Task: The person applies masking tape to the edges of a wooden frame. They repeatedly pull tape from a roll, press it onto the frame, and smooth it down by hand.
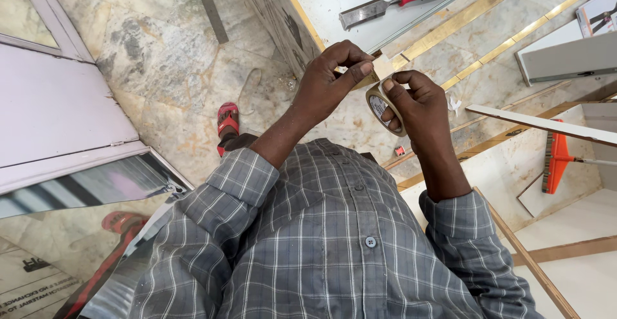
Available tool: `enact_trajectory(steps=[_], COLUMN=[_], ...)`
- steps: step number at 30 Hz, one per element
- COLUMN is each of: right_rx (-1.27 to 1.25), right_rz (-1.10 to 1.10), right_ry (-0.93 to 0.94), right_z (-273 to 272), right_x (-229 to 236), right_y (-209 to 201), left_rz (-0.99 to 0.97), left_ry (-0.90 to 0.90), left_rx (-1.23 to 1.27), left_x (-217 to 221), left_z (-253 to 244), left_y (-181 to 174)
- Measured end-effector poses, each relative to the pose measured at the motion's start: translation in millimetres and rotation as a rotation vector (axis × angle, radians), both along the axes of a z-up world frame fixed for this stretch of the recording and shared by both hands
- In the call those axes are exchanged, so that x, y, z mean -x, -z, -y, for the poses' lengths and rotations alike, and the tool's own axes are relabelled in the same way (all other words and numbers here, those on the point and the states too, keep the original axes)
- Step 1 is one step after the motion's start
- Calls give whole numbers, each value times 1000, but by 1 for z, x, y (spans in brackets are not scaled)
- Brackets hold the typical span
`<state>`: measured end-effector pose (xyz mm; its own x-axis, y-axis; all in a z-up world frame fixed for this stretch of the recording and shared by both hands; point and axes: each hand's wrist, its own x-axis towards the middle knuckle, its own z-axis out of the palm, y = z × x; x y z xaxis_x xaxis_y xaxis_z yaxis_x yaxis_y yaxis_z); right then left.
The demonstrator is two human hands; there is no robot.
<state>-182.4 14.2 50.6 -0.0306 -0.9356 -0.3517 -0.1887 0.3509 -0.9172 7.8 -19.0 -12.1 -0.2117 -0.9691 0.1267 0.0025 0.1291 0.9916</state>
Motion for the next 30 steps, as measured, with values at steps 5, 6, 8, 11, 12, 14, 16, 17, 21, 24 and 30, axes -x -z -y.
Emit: enact_trajectory(steps=[5,6,8,11,12,14,16,17,21,24,30], right_rx=[-9,-7,-9,-4,-2,6,6,4,14,-14,2], right_rz=[-20,-18,-22,-7,2,-3,-9,-11,12,-31,-22], right_ry=[-10,-14,-11,-1,4,-2,-5,-6,-17,-3,-11], right_z=[0,1,0,-1,-1,-1,-2,-2,-1,-3,-1], right_x=[2,2,2,2,1,1,2,2,3,0,-1], right_y=[2,2,2,2,2,3,4,4,3,2,1], left_rz=[37,56,73,56,48,108,246,312,510,625,702], left_ry=[-2,-3,-2,0,0,-12,-35,-53,102,240,316], left_rx=[3,-3,8,27,11,15,54,211,488,505,640], left_x=[1,1,-1,-3,-4,-5,-4,-5,-15,-23,-21], left_z=[2,2,2,0,-3,-3,-1,0,21,34,55], left_y=[1,1,-1,-9,-12,-19,-25,-28,-38,-43,-52])
